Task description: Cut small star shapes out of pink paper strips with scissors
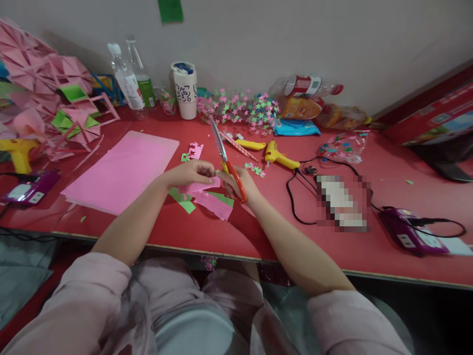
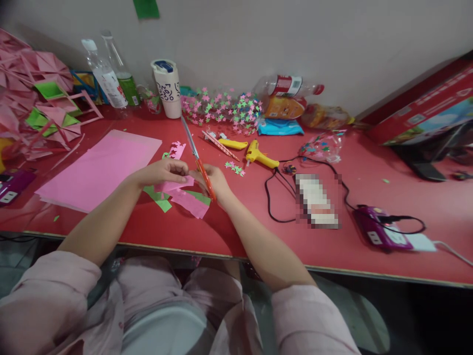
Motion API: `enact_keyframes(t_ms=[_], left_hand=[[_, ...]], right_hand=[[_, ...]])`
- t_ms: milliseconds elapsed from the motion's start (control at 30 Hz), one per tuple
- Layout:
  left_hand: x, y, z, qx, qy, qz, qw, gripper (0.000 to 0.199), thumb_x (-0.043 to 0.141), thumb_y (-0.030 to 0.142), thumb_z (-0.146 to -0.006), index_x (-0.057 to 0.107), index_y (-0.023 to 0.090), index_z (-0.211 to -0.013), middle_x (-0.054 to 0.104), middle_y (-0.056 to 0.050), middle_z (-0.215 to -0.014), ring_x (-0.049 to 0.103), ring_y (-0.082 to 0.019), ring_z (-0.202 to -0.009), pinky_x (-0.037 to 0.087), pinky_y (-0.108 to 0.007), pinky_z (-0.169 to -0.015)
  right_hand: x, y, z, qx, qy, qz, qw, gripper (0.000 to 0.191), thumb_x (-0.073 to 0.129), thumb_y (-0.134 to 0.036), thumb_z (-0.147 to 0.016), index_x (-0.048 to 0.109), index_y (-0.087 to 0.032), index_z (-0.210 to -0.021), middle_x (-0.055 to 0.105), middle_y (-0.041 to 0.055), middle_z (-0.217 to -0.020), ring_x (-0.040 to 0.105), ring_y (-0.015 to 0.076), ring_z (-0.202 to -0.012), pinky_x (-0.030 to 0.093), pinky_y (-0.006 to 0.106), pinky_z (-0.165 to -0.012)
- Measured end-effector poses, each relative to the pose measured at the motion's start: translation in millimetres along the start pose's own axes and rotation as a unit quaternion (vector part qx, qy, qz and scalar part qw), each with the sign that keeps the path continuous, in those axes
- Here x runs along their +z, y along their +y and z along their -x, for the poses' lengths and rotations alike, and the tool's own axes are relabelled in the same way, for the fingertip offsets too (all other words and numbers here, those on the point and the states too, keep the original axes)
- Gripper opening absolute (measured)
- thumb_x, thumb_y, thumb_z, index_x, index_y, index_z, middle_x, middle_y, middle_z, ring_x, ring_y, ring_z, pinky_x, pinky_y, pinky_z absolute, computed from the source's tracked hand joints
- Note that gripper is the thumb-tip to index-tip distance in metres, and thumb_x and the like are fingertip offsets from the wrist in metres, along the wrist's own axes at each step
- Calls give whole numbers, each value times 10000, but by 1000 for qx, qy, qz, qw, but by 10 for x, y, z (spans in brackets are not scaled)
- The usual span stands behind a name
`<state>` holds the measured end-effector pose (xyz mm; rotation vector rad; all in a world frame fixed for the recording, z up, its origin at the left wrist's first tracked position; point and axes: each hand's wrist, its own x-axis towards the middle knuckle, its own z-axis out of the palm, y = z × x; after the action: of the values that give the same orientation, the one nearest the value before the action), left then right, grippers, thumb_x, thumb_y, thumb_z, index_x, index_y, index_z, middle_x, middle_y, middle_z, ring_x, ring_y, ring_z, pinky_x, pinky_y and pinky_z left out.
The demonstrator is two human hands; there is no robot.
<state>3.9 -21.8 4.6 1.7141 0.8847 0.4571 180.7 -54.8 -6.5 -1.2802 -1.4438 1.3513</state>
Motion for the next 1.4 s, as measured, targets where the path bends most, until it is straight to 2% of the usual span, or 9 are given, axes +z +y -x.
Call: enact_keyframes(t_ms=[200,467,600,700,800,867,1067,1267,1400], left_hand=[[26,-34,-27,6,36,-2,999,179,625,319,-695,582,150,-733,579,26,-690,528,-76,-679,421,-235,-685],[28,7,32,-39,-32,116,992,264,536,404,-804,577,171,-921,706,-45,-764,643,-112,-602,485,-244,-588],[-12,-4,25,-9,33,219,975,489,353,540,-844,608,136,-943,713,-100,-744,630,-134,-525,469,-266,-510],[6,-31,8,27,83,243,966,370,468,448,-802,604,134,-943,702,-86,-737,628,-128,-546,462,-258,-515],[87,-51,0,56,30,181,981,359,652,300,-688,590,151,-1009,699,-71,-836,643,-132,-681,490,-269,-628],[153,-42,-4,43,13,125,991,333,643,344,-711,600,154,-981,673,-54,-784,607,-126,-684,479,-276,-646],[247,32,-47,36,117,58,991,275,448,411,-826,547,180,-715,597,-23,-694,537,-116,-651,463,-303,-696],[231,-5,-67,8,116,58,992,291,405,371,-840,542,185,-662,568,-13,-670,519,-110,-670,456,-277,-723],[155,-73,-109,70,259,164,949,251,471,375,-808,552,182,-671,549,7,-616,502,-87,-588,430,-243,-625]], right_hand=[[32,21,28,-21,1,2,1000,180,559,-163,-698,409,-215,-610,381,-94,-352,352,72,-281,296,206,-323],[-37,45,-41,-36,54,-68,996,198,537,-211,-719,404,-214,-572,372,-87,-343,352,70,-274,329,213,-344],[-53,50,-86,-40,57,-167,984,283,498,-251,-742,340,-225,-510,311,-80,-333,324,74,-268,320,227,-333],[-49,21,-95,-54,72,-185,979,293,498,-275,-754,331,-226,-518,303,-80,-354,314,71,-284,335,223,-342],[-29,19,-83,-48,83,-163,982,322,507,-311,-767,321,-229,-518,307,-72,-356,335,76,-300,335,219,-347],[-11,44,-71,-52,80,-151,984,317,508,-303,-768,329,-228,-517,317,-69,-351,350,80,-301,328,221,-347],[31,83,-43,-82,75,-113,987,320,504,-271,-776,322,-226,-517,356,-65,-364,381,78,-298,329,226,-353],[8,17,-6,-88,62,-80,991,288,576,-342,-770,377,-224,-597,366,-84,-372,386,80,-296,341,220,-352],[-27,-51,49,-63,30,-22,997,370,611,-502,-748,397,-218,-646,370,-93,-385,361,75,-303,320,222,-363]])
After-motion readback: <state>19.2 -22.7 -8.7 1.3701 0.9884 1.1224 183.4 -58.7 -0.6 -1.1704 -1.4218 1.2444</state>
